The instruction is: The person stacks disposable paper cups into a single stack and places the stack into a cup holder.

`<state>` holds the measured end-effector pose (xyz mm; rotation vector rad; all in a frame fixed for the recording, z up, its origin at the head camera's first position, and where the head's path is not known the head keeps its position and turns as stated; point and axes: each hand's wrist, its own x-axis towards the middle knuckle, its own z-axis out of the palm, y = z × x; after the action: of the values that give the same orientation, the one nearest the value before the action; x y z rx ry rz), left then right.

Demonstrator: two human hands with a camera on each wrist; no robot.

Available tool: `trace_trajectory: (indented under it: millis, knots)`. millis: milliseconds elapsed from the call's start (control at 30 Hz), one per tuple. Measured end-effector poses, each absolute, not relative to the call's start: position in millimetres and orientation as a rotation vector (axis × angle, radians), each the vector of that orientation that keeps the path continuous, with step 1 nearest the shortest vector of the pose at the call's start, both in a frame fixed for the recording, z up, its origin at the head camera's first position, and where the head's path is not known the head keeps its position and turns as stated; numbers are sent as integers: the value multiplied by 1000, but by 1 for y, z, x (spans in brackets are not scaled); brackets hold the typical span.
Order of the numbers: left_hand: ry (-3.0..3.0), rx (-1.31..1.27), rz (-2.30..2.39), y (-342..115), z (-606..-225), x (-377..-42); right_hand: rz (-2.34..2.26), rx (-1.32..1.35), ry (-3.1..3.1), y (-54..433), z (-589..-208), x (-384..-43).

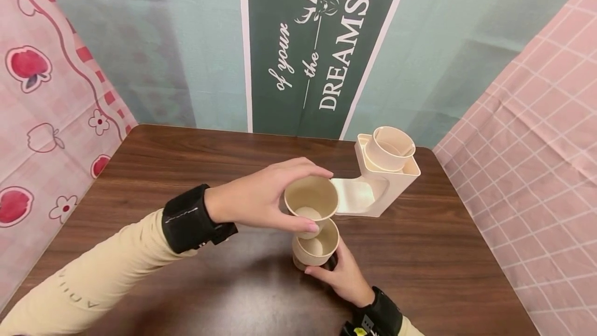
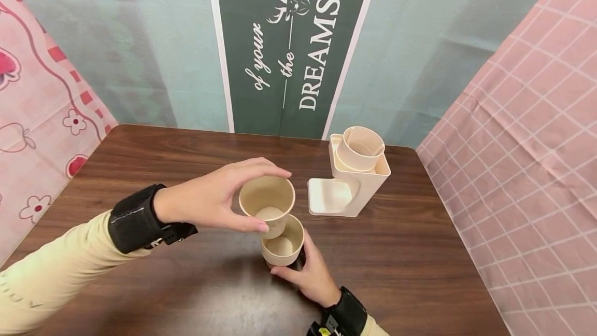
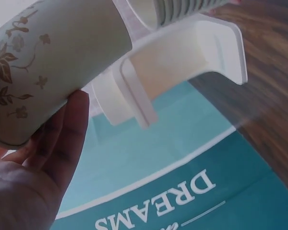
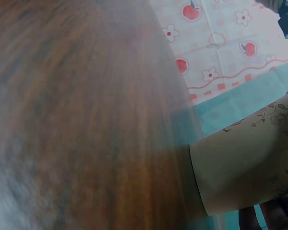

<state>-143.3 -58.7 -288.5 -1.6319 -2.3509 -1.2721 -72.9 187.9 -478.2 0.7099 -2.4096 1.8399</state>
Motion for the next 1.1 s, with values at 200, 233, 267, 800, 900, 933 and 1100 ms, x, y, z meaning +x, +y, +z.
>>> trace_trajectory:
  millis: [200, 233, 267, 800, 900, 933, 1100]
  knots:
    - [-2376, -1695, -1271, -46, -296, -140, 1856, 754, -2390, 188, -478, -73]
    - [-2390, -1702, -1267, -44, -297, -139, 1859, 753, -2390, 188, -478, -73]
    - [-2407, -1706, -1262, -43, -299, -138, 1859, 752, -2391, 188, -478, -73]
    - [-2488, -1719, -1241, -32, -326, -136, 1851, 793, -2393, 190, -479, -74]
    - [-2508, -1719, -1209, -32, -333, -136, 1842, 797, -2386, 190, -479, -74]
    - [-2513, -1720, -1195, -31, -335, -136, 1847, 798, -2381, 190, -479, -74]
    - [-2534, -1726, -1151, -30, -345, -136, 1887, 796, -2367, 189, -480, -74]
